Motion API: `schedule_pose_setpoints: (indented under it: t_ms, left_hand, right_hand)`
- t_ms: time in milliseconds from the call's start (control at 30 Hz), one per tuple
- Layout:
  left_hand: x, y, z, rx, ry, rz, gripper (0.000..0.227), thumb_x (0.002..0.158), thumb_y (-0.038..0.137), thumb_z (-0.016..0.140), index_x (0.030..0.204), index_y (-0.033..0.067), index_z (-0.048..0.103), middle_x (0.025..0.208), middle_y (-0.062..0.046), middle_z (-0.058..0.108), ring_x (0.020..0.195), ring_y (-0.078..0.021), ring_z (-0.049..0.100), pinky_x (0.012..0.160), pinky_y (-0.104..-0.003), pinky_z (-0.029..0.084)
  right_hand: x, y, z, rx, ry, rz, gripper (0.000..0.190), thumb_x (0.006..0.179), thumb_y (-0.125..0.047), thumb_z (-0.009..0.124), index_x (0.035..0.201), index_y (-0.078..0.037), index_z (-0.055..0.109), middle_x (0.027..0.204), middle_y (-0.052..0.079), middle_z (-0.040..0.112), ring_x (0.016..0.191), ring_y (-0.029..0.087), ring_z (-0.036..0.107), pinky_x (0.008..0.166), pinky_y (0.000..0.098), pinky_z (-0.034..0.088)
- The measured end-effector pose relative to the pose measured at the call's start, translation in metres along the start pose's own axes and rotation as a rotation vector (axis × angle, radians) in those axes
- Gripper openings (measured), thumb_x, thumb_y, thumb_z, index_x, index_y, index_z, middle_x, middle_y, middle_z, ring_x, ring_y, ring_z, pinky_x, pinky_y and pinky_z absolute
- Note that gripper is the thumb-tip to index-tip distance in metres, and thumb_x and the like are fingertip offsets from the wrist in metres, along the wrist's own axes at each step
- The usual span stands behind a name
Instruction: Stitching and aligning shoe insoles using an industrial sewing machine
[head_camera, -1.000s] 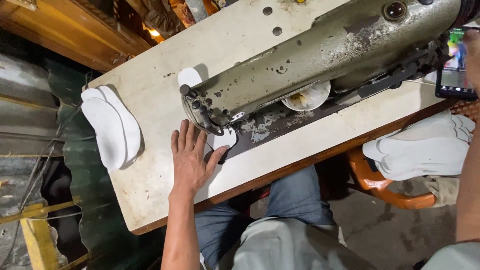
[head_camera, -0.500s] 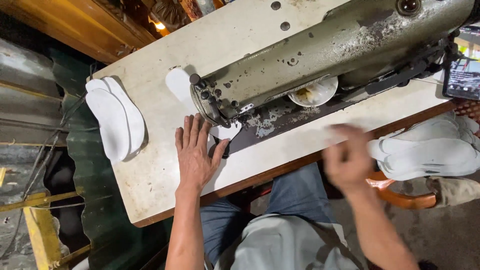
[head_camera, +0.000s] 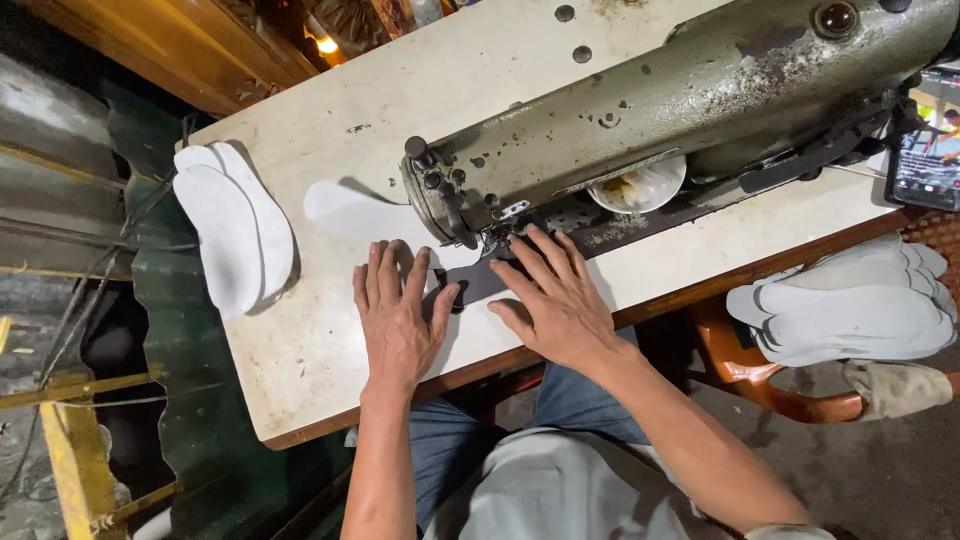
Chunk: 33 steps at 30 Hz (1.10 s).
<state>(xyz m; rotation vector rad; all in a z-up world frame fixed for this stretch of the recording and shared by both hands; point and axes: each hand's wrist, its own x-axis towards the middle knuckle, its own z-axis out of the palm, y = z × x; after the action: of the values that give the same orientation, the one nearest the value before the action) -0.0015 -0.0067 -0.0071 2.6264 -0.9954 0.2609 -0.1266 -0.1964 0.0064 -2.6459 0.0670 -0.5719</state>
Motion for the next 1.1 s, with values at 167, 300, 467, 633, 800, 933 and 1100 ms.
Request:
schedule_pose_setpoints:
  t_ms: [167, 300, 467, 633, 800, 933, 1100]
  left_hand:
    - [-0.008, 0.007, -0.002, 0.006, 0.016, 0.004, 0.062, 0.098, 0.064, 0.055, 0.139, 0.0182, 0.065, 0.152, -0.017, 0.050, 0.153, -0.0354, 0.032, 0.125, -0.057, 0.015]
    - [-0.013, 0.010, -0.003, 0.029, 0.044, 0.020, 0.059, 0.098, 0.063, 0.057, 0.137, 0.0187, 0.067, 0.147, -0.017, 0.055, 0.147, -0.0351, 0.041, 0.124, -0.058, 0.015]
    - [-0.020, 0.017, -0.006, 0.068, 0.075, 0.053, 0.056, 0.097, 0.059, 0.060, 0.134, 0.0180, 0.068, 0.139, -0.017, 0.059, 0.140, -0.0354, 0.049, 0.123, -0.061, 0.016]
    - [-0.029, 0.026, -0.009, 0.067, 0.115, 0.067, 0.059, 0.094, 0.055, 0.067, 0.129, 0.0084, 0.069, 0.127, -0.015, 0.063, 0.125, -0.0320, 0.055, 0.122, -0.060, 0.023]
    - [-0.034, 0.054, -0.025, -0.017, -0.009, 0.035, 0.053, 0.093, 0.046, 0.070, 0.128, 0.0071, 0.071, 0.124, -0.016, 0.064, 0.128, -0.0348, 0.054, 0.117, -0.062, 0.029]
    - [-0.039, 0.067, -0.027, -0.099, -0.013, 0.070, 0.049, 0.092, 0.030, 0.073, 0.132, 0.0029, 0.067, 0.129, -0.021, 0.062, 0.130, -0.0421, 0.054, 0.107, -0.059, 0.041]
    - [-0.040, 0.071, -0.036, -0.174, -0.104, 0.113, 0.043, 0.102, 0.025, 0.060, 0.136, -0.0012, 0.058, 0.145, -0.021, 0.055, 0.139, -0.0417, 0.046, 0.104, -0.053, 0.044]
  right_hand:
    - [0.001, 0.000, -0.002, 0.001, -0.011, 0.011, 0.044, 0.103, -0.043, 0.058, 0.130, -0.009, 0.067, 0.142, 0.020, 0.058, 0.147, 0.040, 0.038, 0.121, 0.0592, 0.025]
    - [0.002, 0.000, 0.000, -0.016, -0.004, 0.006, 0.044, 0.103, -0.043, 0.058, 0.131, -0.010, 0.067, 0.142, 0.019, 0.058, 0.147, 0.039, 0.039, 0.121, 0.0587, 0.026]
    - [0.002, 0.001, 0.001, -0.002, 0.027, 0.005, 0.043, 0.103, -0.043, 0.058, 0.130, -0.011, 0.068, 0.141, 0.019, 0.058, 0.146, 0.039, 0.040, 0.120, 0.0593, 0.027]
    - [0.001, 0.002, 0.001, -0.008, 0.052, 0.002, 0.042, 0.102, -0.042, 0.060, 0.128, -0.010, 0.069, 0.141, 0.018, 0.059, 0.145, 0.038, 0.042, 0.119, 0.0593, 0.029]
    - [0.000, 0.001, 0.002, -0.016, 0.078, 0.017, 0.039, 0.103, -0.040, 0.059, 0.126, -0.011, 0.070, 0.141, 0.016, 0.060, 0.144, 0.037, 0.045, 0.119, 0.0581, 0.031]
    - [-0.001, 0.002, 0.002, -0.040, 0.097, 0.015, 0.036, 0.103, -0.039, 0.059, 0.124, -0.012, 0.070, 0.140, 0.014, 0.062, 0.143, 0.035, 0.046, 0.119, 0.0563, 0.032]
    - [-0.002, 0.005, -0.005, -0.068, 0.060, -0.038, 0.035, 0.104, -0.032, 0.057, 0.127, -0.008, 0.069, 0.149, 0.013, 0.055, 0.144, 0.034, 0.043, 0.121, 0.0550, 0.031]
